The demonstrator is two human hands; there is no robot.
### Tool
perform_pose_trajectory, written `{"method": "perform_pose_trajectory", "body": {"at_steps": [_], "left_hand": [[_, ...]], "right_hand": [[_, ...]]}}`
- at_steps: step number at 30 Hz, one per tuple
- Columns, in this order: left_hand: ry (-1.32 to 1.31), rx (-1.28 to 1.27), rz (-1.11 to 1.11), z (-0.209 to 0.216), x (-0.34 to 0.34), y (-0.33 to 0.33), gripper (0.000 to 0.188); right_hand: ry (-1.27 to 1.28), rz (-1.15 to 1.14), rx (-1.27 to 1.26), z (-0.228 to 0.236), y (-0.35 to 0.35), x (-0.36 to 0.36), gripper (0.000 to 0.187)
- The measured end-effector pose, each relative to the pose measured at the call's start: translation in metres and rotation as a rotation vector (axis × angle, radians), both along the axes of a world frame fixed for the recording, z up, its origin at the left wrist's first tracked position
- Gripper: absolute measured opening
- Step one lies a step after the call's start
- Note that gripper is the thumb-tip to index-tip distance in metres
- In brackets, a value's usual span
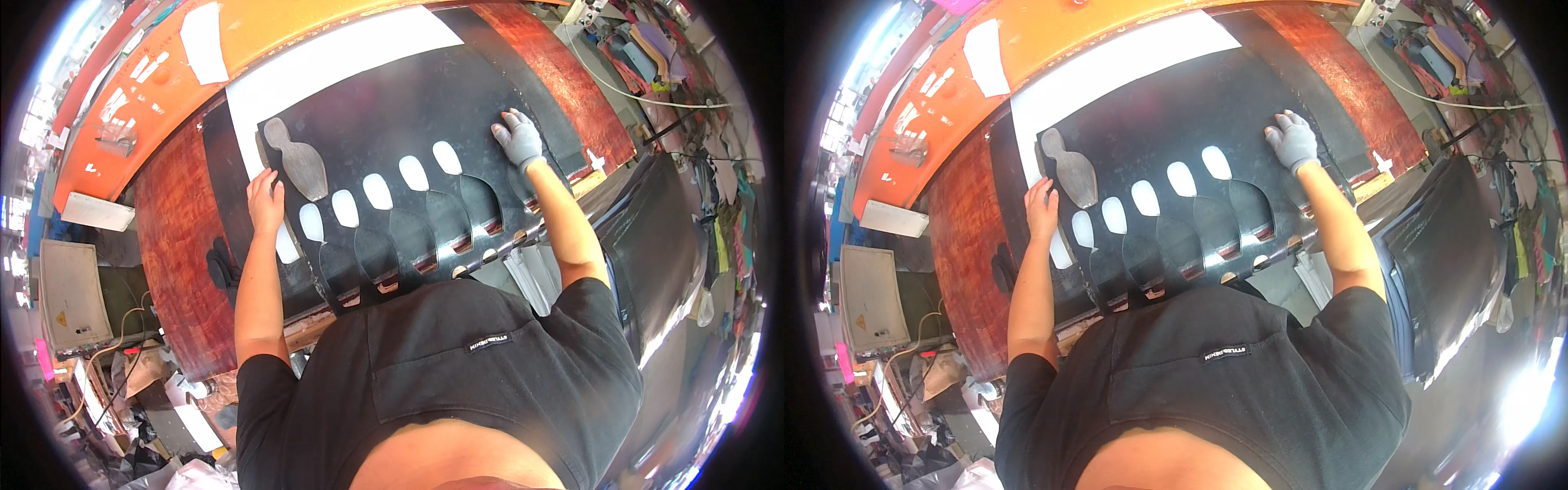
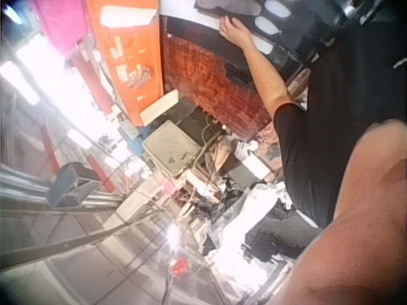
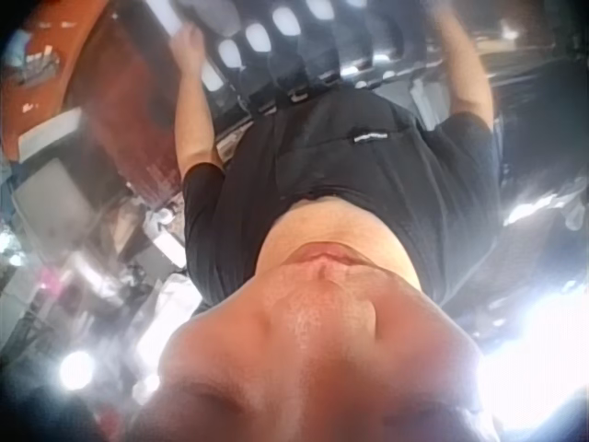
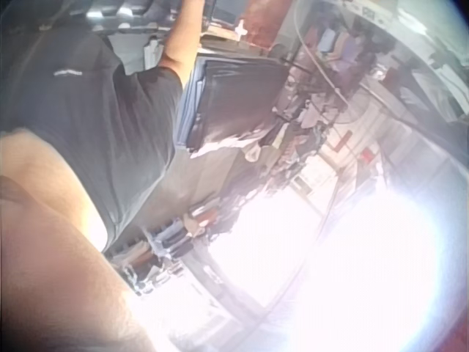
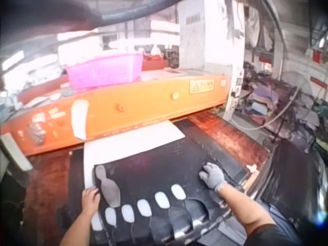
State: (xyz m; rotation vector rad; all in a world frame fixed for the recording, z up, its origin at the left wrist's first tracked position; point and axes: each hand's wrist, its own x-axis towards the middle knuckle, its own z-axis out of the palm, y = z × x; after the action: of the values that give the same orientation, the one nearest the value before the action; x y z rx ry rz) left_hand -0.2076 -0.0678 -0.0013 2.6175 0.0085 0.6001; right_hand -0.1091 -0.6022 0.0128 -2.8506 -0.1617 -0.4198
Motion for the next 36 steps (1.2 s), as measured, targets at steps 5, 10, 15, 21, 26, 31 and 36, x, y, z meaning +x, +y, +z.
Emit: {"method": "perform_pose_trajectory", "body": {"at_steps": [5,10,15,21,26,31,36], "left_hand": [[-0.005,-0.006,-0.003,0.0,-0.001,0.0,0.027],[-0.048,0.022,-0.008,-0.001,0.001,0.0,0.026],[-0.041,0.021,0.026,-0.002,-0.001,-0.001,0.027],[0.017,-0.036,0.055,-0.001,-0.004,-0.004,0.028],[0.022,-0.057,0.065,0.003,-0.006,-0.006,0.028],[0.027,-0.091,0.058,0.005,-0.006,-0.007,0.028],[0.033,-0.105,0.072,0.008,-0.007,-0.008,0.028]], "right_hand": [[-0.02,0.188,-0.335,-0.015,0.048,-0.026,0.046],[-0.142,0.239,-0.234,-0.023,0.044,-0.024,0.046],[0.099,0.168,-0.178,0.001,0.066,-0.017,0.047],[0.085,0.499,0.207,0.033,0.183,-0.026,0.052],[0.164,0.783,0.228,0.039,0.275,-0.04,0.071],[0.298,0.683,0.068,0.033,0.324,-0.05,0.101],[0.25,0.642,0.017,0.03,0.335,-0.05,0.106]]}}
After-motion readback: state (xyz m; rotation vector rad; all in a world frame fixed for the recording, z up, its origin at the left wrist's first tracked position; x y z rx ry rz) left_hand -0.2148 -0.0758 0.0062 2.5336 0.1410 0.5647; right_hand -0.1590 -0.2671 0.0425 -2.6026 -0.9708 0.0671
